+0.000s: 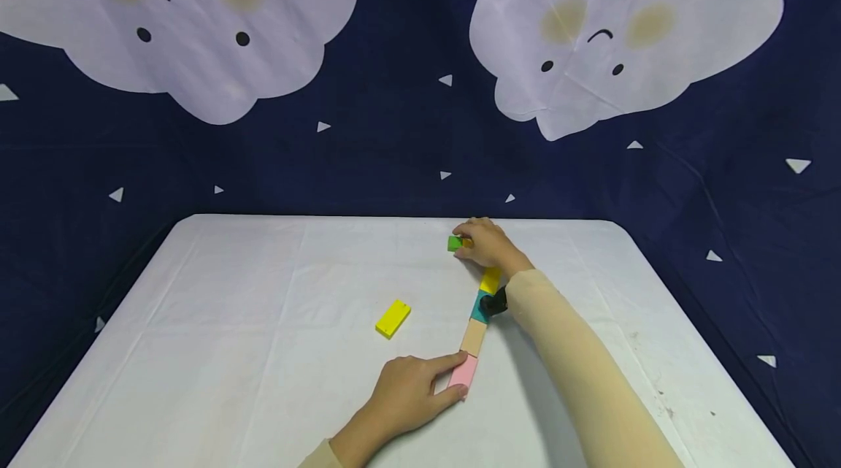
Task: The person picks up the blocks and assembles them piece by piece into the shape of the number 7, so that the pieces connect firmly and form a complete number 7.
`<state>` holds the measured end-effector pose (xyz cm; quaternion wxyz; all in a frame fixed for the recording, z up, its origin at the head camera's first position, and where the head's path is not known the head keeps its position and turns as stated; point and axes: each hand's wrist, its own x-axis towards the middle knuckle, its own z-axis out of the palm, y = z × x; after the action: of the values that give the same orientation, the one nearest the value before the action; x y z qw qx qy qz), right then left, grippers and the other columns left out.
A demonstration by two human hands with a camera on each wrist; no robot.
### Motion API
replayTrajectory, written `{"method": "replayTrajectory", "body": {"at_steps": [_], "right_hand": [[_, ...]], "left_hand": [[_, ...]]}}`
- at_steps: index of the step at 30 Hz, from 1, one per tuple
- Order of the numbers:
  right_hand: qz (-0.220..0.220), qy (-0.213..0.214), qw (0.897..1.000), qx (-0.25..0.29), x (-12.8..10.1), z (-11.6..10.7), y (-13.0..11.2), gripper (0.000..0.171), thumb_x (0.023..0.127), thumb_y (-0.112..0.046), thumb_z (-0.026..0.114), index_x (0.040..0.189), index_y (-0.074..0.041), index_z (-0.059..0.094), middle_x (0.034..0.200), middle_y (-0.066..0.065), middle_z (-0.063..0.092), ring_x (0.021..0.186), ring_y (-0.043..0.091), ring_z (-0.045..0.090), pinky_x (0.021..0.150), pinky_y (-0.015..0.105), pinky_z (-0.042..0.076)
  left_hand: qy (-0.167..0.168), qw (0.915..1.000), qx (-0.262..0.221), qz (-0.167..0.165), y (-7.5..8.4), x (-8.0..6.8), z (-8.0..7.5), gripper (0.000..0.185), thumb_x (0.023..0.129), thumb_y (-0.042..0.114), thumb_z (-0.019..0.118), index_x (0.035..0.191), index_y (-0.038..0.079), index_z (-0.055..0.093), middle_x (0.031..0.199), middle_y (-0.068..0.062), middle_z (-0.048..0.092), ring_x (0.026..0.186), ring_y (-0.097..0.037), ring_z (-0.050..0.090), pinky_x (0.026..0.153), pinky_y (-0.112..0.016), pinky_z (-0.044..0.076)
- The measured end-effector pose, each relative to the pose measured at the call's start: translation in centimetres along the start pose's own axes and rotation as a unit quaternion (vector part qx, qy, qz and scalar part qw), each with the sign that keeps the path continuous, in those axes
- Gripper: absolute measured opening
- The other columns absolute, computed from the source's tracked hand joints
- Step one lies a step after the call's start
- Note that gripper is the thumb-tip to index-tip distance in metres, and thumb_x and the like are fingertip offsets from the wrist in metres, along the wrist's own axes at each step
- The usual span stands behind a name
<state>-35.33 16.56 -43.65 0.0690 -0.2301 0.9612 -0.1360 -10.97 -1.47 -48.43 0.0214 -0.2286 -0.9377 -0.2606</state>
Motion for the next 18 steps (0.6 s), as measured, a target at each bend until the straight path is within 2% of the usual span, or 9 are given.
{"method": "replayTrajectory", "body": {"at_steps": [4, 8, 12, 18], "right_hand": [[-0.033, 0.001, 0.999, 0.02, 0.1, 0.4, -0.9, 0.05, 0.082, -0.039, 0.072, 0.128, -0.026, 0.058, 0.134, -0.001, 0.05, 0.123, 0.024, 0.036, 0.104, 0.046, 0.029], [-0.074, -0.046, 0.993, 0.075, -0.1, 0.7, -3.1, 0.051, 0.079, -0.037, 0.075, 0.126, -0.03, 0.059, 0.124, -0.004, 0.056, 0.117, 0.02, 0.038, 0.103, 0.042, 0.032], [-0.121, -0.118, 0.977, 0.129, -0.4, 1.1, -5.4, 0.048, 0.076, -0.034, 0.078, 0.122, -0.032, 0.063, 0.112, -0.005, 0.061, 0.11, 0.017, 0.043, 0.096, 0.037, 0.036], [-0.176, -0.195, 0.953, 0.15, -1.0, 2.2, -7.7, 0.045, 0.074, -0.032, 0.08, 0.117, -0.036, 0.065, 0.109, -0.011, 0.061, 0.108, 0.012, 0.049, 0.096, 0.032, 0.037]], "left_hand": [[0.007, 0.9999, 0.0, 0.007, -0.1, 0.0, 0.1, 0.046, 0.086, 0.063, 0.05, 0.129, 0.046, 0.053, 0.048, 0.017, 0.036, 0.05, -0.002, 0.036, 0.052, -0.021, 0.03], [0.01, 0.9999, -0.001, 0.01, -0.2, 0.0, 0.1, 0.045, 0.087, 0.063, 0.05, 0.128, 0.046, 0.054, 0.048, 0.018, 0.037, 0.05, -0.001, 0.038, 0.052, -0.022, 0.032], [0.011, 0.9999, -0.002, 0.013, -0.2, 0.0, 0.2, 0.045, 0.087, 0.063, 0.051, 0.128, 0.045, 0.055, 0.048, 0.019, 0.037, 0.051, -0.001, 0.04, 0.053, -0.022, 0.034], [0.009, 0.9998, 0.002, 0.019, -0.3, 0.0, 0.2, 0.045, 0.087, 0.063, 0.051, 0.129, 0.045, 0.054, 0.048, 0.019, 0.039, 0.054, -0.001, 0.046, 0.054, -0.023, 0.036]]}}
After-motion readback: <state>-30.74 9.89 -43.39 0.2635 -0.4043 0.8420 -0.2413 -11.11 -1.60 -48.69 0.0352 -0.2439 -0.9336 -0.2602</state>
